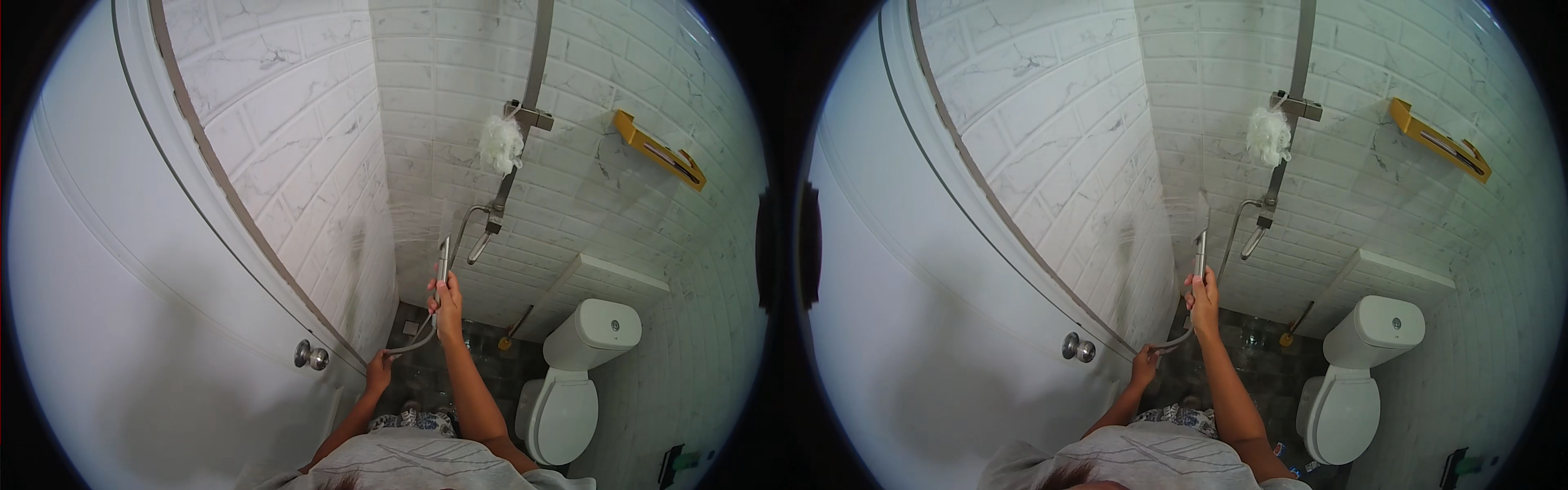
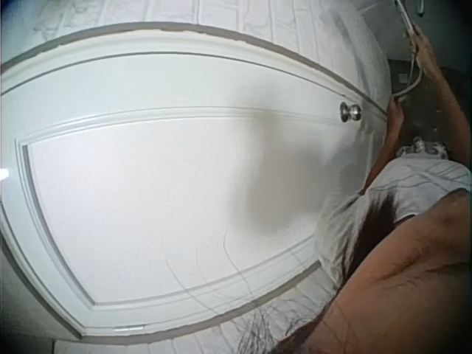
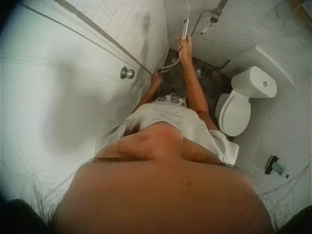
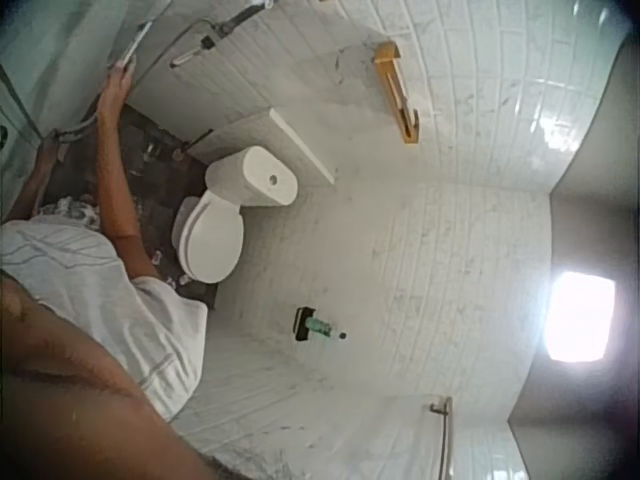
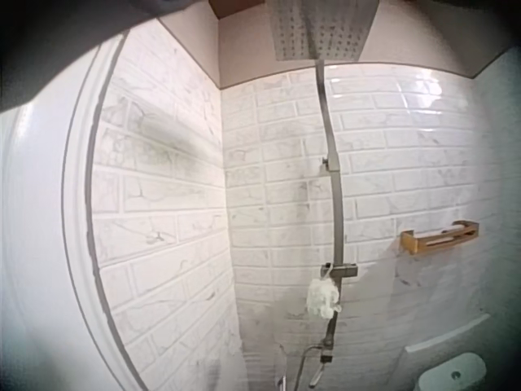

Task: The person uses a handheld shower head to spray water on the white tiled walls of a bathroom. They then apply liquid soap to a bath sponge and scrub the wall surface. The person rinses the sponge and continues scrubbing the wall.

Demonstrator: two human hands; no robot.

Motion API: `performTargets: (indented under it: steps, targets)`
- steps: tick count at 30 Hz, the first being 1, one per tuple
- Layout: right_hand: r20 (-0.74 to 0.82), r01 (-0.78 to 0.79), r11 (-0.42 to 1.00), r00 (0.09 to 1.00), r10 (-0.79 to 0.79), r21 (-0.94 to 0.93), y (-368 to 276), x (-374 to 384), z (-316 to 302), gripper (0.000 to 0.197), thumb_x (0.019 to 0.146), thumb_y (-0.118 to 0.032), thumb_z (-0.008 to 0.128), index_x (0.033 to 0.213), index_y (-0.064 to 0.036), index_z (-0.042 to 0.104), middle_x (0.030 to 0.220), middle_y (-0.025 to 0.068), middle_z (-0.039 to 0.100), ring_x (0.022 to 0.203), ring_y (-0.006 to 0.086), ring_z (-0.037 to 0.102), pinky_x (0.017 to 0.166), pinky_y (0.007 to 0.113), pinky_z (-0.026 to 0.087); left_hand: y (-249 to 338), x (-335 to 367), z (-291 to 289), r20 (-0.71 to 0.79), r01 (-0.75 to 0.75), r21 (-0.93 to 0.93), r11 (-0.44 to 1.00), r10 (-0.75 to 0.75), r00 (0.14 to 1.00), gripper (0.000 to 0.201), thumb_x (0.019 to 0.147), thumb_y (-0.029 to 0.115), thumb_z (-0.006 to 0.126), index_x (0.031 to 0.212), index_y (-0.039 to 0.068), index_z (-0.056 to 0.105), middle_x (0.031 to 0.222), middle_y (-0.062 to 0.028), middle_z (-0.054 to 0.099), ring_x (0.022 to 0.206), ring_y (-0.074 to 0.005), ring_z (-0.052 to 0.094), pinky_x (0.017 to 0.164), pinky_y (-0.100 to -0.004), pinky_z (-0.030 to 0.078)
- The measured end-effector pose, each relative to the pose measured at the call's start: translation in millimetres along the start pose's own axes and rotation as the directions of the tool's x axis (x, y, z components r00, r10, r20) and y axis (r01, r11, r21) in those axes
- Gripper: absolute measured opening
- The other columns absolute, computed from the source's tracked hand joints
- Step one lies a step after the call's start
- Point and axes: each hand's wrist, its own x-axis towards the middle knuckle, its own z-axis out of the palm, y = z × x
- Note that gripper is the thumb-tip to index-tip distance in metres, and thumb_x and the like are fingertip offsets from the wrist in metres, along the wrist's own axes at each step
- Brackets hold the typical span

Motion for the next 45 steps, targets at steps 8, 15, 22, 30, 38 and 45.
performTargets:
  steps: [8, 15, 22, 30, 38, 45]
  targets:
    - [-0.183, 0.271, 0.955, 0.952, -0.247, 0.119, -52.5, 16.6, 10.5, 0.032, 0.094, -0.018, 0.042, 0.123, -0.0050, 0.043, 0.086, 0.0013, 0.048, 0.053, 0.0058, 0.039, 0.048, 0.021, 0.036, 35.4, 14.1, -13.8, 0.049, -0.344, 0.181, 0.921, 0.341, 0.939, 0.024, 0.084, 0.019, 0.060, 0.096, -0.001, 0.058, 0.084, -0.0193, 0.062, 0.079, -0.0360, 0.060, 0.067, -0.0405, 0.046]
    - [-0.226, 0.290, 0.957, 0.932, -0.284, -0.009, -59.2, 9.9, -18.7, 0.030, 0.094, -0.012, 0.041, 0.123, -0.0025, 0.042, 0.090, 0.0026, 0.049, 0.068, 0.0074, 0.047, 0.059, 0.021, 0.041, 28.9, 15.1, -9.5, 0.148, -0.235, 0.134, 0.963, 0.215, 0.965, 0.021, 0.086, 0.019, 0.057, 0.095, 0.000, 0.058, 0.081, -0.0195, 0.062, 0.077, -0.0371, 0.060, 0.066, -0.0416, 0.046]
    - [-0.324, 0.155, 0.985, 0.931, -0.171, -0.076, -29.7, -8.8, -44.5, 0.028, 0.094, -0.009, 0.041, 0.121, -0.0012, 0.042, 0.090, 0.0026, 0.049, 0.070, 0.0082, 0.048, 0.064, 0.023, 0.044, 27.4, 19.9, -5.5, 0.126, -0.143, 0.046, 0.989, 0.136, 0.983, 0.022, 0.090, 0.020, 0.052, 0.096, -0.001, 0.058, 0.086, -0.0174, 0.063, 0.083, -0.0335, 0.061, 0.070, -0.0388, 0.046]
    - [-0.220, 0.176, 0.979, 0.964, -0.151, 0.100, -43.7, 9.8, -32.2, 0.032, 0.093, -0.009, 0.044, 0.124, -0.0009, 0.039, 0.090, 0.0022, 0.049, 0.070, 0.0082, 0.047, 0.063, 0.022, 0.043, 39.0, 25.5, -13.6, 0.015, -0.273, 0.072, 0.959, 0.273, 0.962, 0.024, 0.088, 0.021, 0.056, 0.096, -0.002, 0.056, 0.087, -0.0183, 0.061, 0.081, -0.0344, 0.059, 0.071, -0.0393, 0.045]
    - [0.066, 0.307, 0.927, 0.942, -0.328, 0.216, -121.5, 64.4, 61.3, 0.033, 0.093, -0.010, 0.046, 0.124, -0.0018, 0.040, 0.092, 0.0019, 0.049, 0.073, 0.0097, 0.047, 0.066, 0.025, 0.042, 62.0, 49.4, -32.3, 0.019, -0.399, 0.129, 0.908, 0.400, 0.916, 0.020, 0.084, 0.014, 0.061, 0.093, -0.003, 0.055, 0.086, -0.0178, 0.061, 0.080, -0.0367, 0.058, 0.070, -0.0412, 0.045]
    - [0.077, 0.447, 0.870, 0.879, -0.471, 0.208, -167.9, 104.2, 102.2, 0.034, 0.093, -0.012, 0.046, 0.124, -0.0010, 0.039, 0.091, 0.0017, 0.049, 0.069, 0.0075, 0.047, 0.063, 0.022, 0.042, 74.2, 70.2, -37.8, -0.029, -0.432, 0.031, 0.901, 0.433, 0.901, 0.020, 0.085, 0.014, 0.059, 0.093, -0.004, 0.053, 0.087, -0.0184, 0.064, 0.082, -0.0368, 0.061, 0.070, -0.0412, 0.046]
